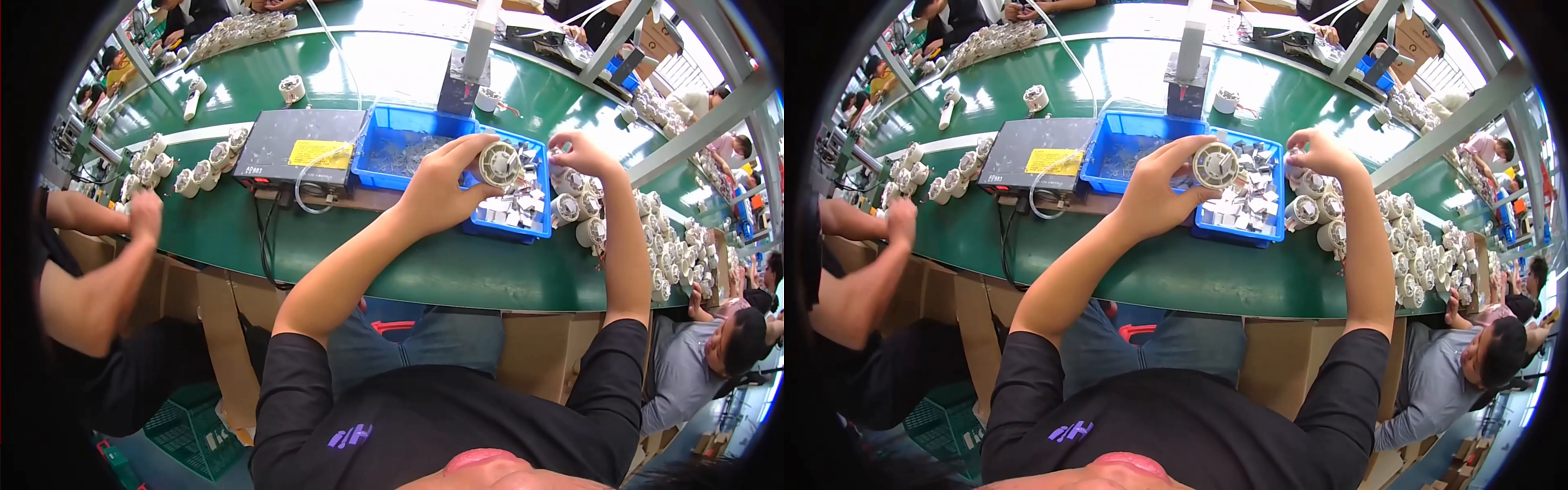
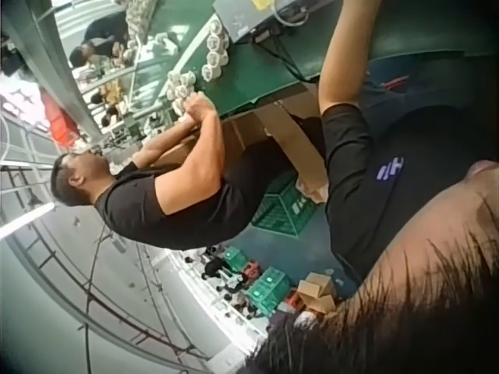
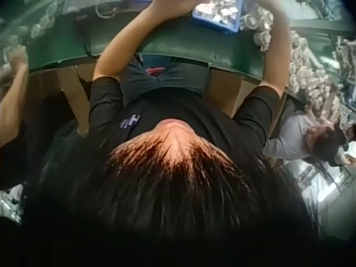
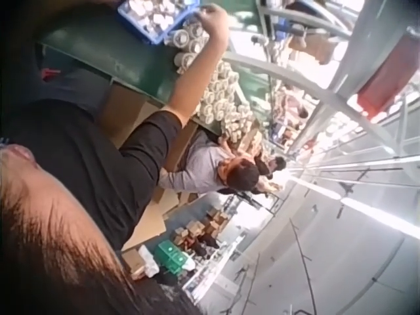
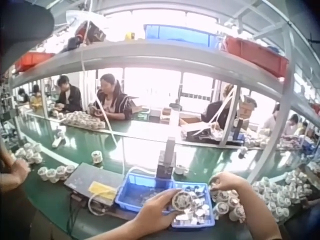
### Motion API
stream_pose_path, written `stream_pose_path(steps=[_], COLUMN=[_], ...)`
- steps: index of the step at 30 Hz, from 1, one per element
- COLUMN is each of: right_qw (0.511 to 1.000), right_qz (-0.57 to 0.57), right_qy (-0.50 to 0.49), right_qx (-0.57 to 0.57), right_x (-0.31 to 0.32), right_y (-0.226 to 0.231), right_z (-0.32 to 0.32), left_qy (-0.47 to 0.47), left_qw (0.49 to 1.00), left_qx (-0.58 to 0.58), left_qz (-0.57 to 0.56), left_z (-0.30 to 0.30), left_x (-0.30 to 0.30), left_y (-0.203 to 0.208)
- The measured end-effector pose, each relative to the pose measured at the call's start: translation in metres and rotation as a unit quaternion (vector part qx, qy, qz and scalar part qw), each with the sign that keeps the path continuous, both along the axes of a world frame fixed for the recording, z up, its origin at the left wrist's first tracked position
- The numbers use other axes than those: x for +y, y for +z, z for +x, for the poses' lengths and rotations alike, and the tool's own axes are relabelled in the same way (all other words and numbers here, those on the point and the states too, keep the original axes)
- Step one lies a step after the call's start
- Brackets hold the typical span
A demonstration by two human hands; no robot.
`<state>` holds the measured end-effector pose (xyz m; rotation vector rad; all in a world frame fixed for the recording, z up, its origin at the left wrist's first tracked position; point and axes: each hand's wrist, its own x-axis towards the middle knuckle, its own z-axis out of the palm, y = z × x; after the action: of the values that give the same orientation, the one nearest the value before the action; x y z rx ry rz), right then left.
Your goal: Assembling and inspecting small circular metal components using a workbench fixture in a factory setting.
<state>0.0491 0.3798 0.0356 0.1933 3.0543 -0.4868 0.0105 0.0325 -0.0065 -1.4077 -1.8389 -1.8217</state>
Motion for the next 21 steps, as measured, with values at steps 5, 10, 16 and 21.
stream_pose_path(steps=[5,10,16,21], right_qw=[0.981,0.942,0.916,0.919], right_qz=[-0.094,-0.163,-0.19,-0.255], right_qy=[0.057,0.148,0.235,0.113], right_qx=[0.161,0.253,0.265,0.279], right_x=[-0.049,-0.114,-0.146,-0.161], right_y=[0.024,0.032,0.019,0.009], right_z=[0.02,0.028,0.015,0.001], left_qy=[0.009,0.007,0.034,0.088], left_qw=[0.998,0.994,0.993,0.993], left_qx=[-0.059,-0.065,-0.013,-0.001], left_qz=[-0.034,-0.093,-0.112,-0.079], left_z=[0.0,-0.006,-0.02,-0.034], left_x=[-0.005,-0.013,-0.014,-0.012], left_y=[0.004,0.008,0.011,0.01])
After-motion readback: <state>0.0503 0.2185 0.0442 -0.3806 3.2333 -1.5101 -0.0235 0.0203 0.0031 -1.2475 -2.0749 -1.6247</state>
